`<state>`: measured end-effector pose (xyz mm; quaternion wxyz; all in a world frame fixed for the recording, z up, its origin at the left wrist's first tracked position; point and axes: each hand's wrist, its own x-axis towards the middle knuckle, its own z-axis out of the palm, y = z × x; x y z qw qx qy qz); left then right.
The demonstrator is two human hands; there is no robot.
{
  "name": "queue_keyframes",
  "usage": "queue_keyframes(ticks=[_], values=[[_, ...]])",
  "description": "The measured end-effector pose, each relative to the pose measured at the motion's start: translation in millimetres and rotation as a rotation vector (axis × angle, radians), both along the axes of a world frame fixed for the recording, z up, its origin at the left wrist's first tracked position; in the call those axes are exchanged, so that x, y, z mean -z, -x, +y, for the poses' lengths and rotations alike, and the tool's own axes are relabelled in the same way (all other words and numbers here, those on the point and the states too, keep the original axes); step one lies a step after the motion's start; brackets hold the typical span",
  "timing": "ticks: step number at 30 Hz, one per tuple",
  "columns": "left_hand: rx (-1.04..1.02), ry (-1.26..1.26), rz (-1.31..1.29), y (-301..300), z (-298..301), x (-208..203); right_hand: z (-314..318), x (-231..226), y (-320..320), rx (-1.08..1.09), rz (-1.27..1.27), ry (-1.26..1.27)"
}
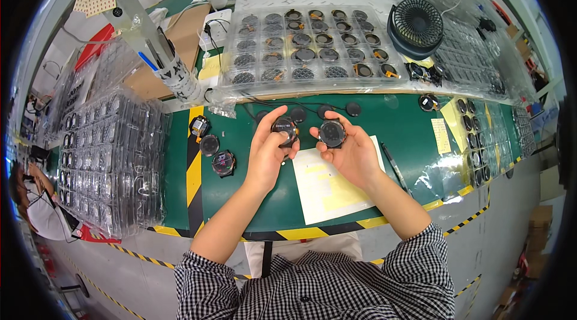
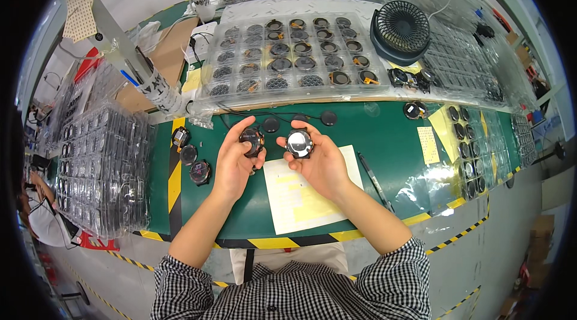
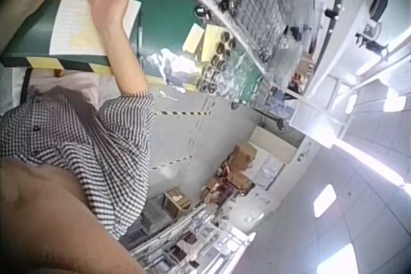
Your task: Inspecting and testing smartwatch screens and functions at an electronics assembly line.
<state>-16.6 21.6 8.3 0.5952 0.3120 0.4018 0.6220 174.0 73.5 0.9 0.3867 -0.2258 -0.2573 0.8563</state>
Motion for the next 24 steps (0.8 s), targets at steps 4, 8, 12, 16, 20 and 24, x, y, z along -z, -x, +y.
queue_keyframes(ticks=[4,8,12,16,20,24], values=[[-0.007,0.005,0.013,-0.2,0.5,-0.2,0.2,-0.8,-1.6,-0.004,-0.012,-0.011],[-0.013,-0.002,-0.010,-1.2,1.1,1.3,1.2,0.9,-1.2,0.001,-0.018,-0.022],[-0.036,0.013,-0.002,-0.7,1.4,0.8,-1.2,-4.8,0.4,-0.016,-0.033,-0.033],[-0.030,0.006,-0.016,-0.7,1.0,-2.4,-2.0,-5.1,0.7,-0.023,-0.052,-0.043],[-0.038,-0.012,0.016,4.2,3.2,5.2,-2.2,-5.2,1.9,-0.036,-0.039,-0.049],[-0.008,0.001,-0.114,4.0,3.4,2.9,-2.1,-5.6,1.3,-0.034,-0.040,-0.059]])
